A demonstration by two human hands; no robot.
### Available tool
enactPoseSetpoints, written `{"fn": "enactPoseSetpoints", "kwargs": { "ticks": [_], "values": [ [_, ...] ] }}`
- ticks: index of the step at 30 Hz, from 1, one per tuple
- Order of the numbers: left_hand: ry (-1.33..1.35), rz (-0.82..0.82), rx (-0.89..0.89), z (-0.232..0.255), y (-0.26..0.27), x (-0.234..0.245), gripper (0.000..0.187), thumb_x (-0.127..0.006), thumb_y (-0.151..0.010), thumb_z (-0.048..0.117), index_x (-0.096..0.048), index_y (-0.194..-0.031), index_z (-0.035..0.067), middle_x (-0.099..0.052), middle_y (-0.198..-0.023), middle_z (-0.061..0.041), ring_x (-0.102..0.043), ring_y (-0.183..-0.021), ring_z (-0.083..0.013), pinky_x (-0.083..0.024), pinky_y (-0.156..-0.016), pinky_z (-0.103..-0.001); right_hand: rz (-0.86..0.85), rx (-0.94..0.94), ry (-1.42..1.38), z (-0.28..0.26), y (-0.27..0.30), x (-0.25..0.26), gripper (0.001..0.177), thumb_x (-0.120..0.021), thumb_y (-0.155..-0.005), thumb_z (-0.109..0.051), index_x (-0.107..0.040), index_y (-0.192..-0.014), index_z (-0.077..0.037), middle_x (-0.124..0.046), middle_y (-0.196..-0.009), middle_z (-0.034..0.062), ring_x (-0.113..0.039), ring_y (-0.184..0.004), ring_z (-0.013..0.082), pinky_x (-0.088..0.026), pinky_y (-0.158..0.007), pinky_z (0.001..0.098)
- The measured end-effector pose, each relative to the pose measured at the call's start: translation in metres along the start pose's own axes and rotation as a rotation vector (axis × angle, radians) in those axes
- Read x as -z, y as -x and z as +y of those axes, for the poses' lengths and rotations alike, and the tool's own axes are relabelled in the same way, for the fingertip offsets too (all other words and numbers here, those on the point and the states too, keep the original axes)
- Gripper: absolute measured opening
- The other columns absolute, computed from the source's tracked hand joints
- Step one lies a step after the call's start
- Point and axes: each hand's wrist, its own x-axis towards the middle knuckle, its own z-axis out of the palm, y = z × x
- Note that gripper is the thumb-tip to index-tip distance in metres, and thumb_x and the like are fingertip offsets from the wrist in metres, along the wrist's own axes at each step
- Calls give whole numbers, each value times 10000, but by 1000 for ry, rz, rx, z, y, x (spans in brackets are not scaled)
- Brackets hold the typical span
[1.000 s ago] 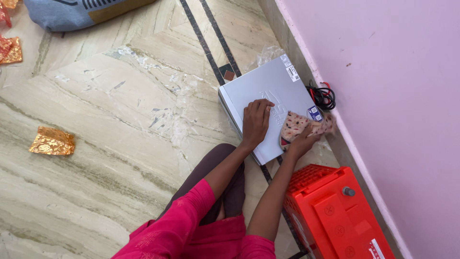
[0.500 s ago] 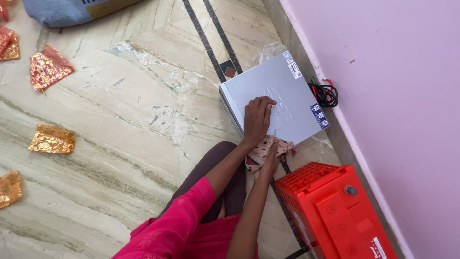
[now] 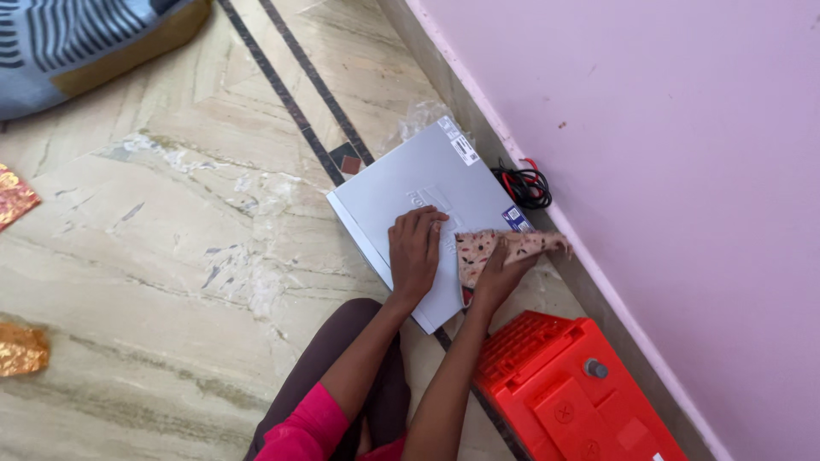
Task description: The person sits on the floor and wipes the top and sides of a red battery and a silver inverter using a patterned cloth. The person repeatedly wipes the surfaces of both objects.
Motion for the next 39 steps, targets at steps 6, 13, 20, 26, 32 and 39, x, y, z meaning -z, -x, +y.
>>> {"fn": "enactPoseSetpoints", "kwargs": {
  "ticks": [6,13,20,26,32,39],
  "values": [
    [28,-40,40,4,-3,2,196,-546,-1041,106,-704,-1157,102,-676,-1269,-71,-564,-1229,-258,-365,-1031,-413,-76,80,813,-42,-14,-10,608,-503,-1094,-315,-302,-1599,-41,-283,-1639,256,-268,-1510,467,-245,-1215,535],
    [869,-593,-139,127,-4,52,408,-596,-1088,353,-579,-1395,85,-616,-1406,-94,-536,-1376,-247,-407,-1259,-420,-51,175,780,-81,-7,-4,561,-494,-1076,-290,-359,-1573,-68,-328,-1628,232,-270,-1499,478,-264,-1221,573],
    [1379,-1395,49,166,-15,88,437,-536,-1125,340,-530,-1463,63,-607,-1436,-105,-548,-1393,-243,-421,-1257,-408,-85,183,790,-75,-8,-4,583,-533,-1064,-260,-365,-1557,3,-320,-1601,277,-243,-1501,508,-270,-1201,569],
    [1426,-1479,86,163,-12,86,461,-484,-1157,329,-487,-1521,45,-599,-1462,-116,-558,-1407,-240,-434,-1255,-398,-93,179,820,-72,-8,-9,596,-523,-1067,-273,-359,-1559,20,-344,-1607,258,-285,-1516,449,-269,-1222,557],
    [1278,-1380,-39,161,-35,88,487,-432,-1189,318,-445,-1579,27,-592,-1488,-126,-568,-1421,-237,-446,-1254,-389,-110,232,808,-87,-3,-1,577,-520,-1085,-278,-368,-1564,4,-372,-1617,215,-311,-1519,424,-240,-1258,534],
    [-459,-522,-97,50,-63,-26,567,-520,-1043,299,-375,-1537,60,-311,-1601,-218,-222,-1506,-459,-151,-1090,-794,-236,240,694,-121,80,10,662,-589,-977,-335,-451,-1482,71,-366,-1559,261,-282,-1487,459,-240,-1219,558]
  ]
}}
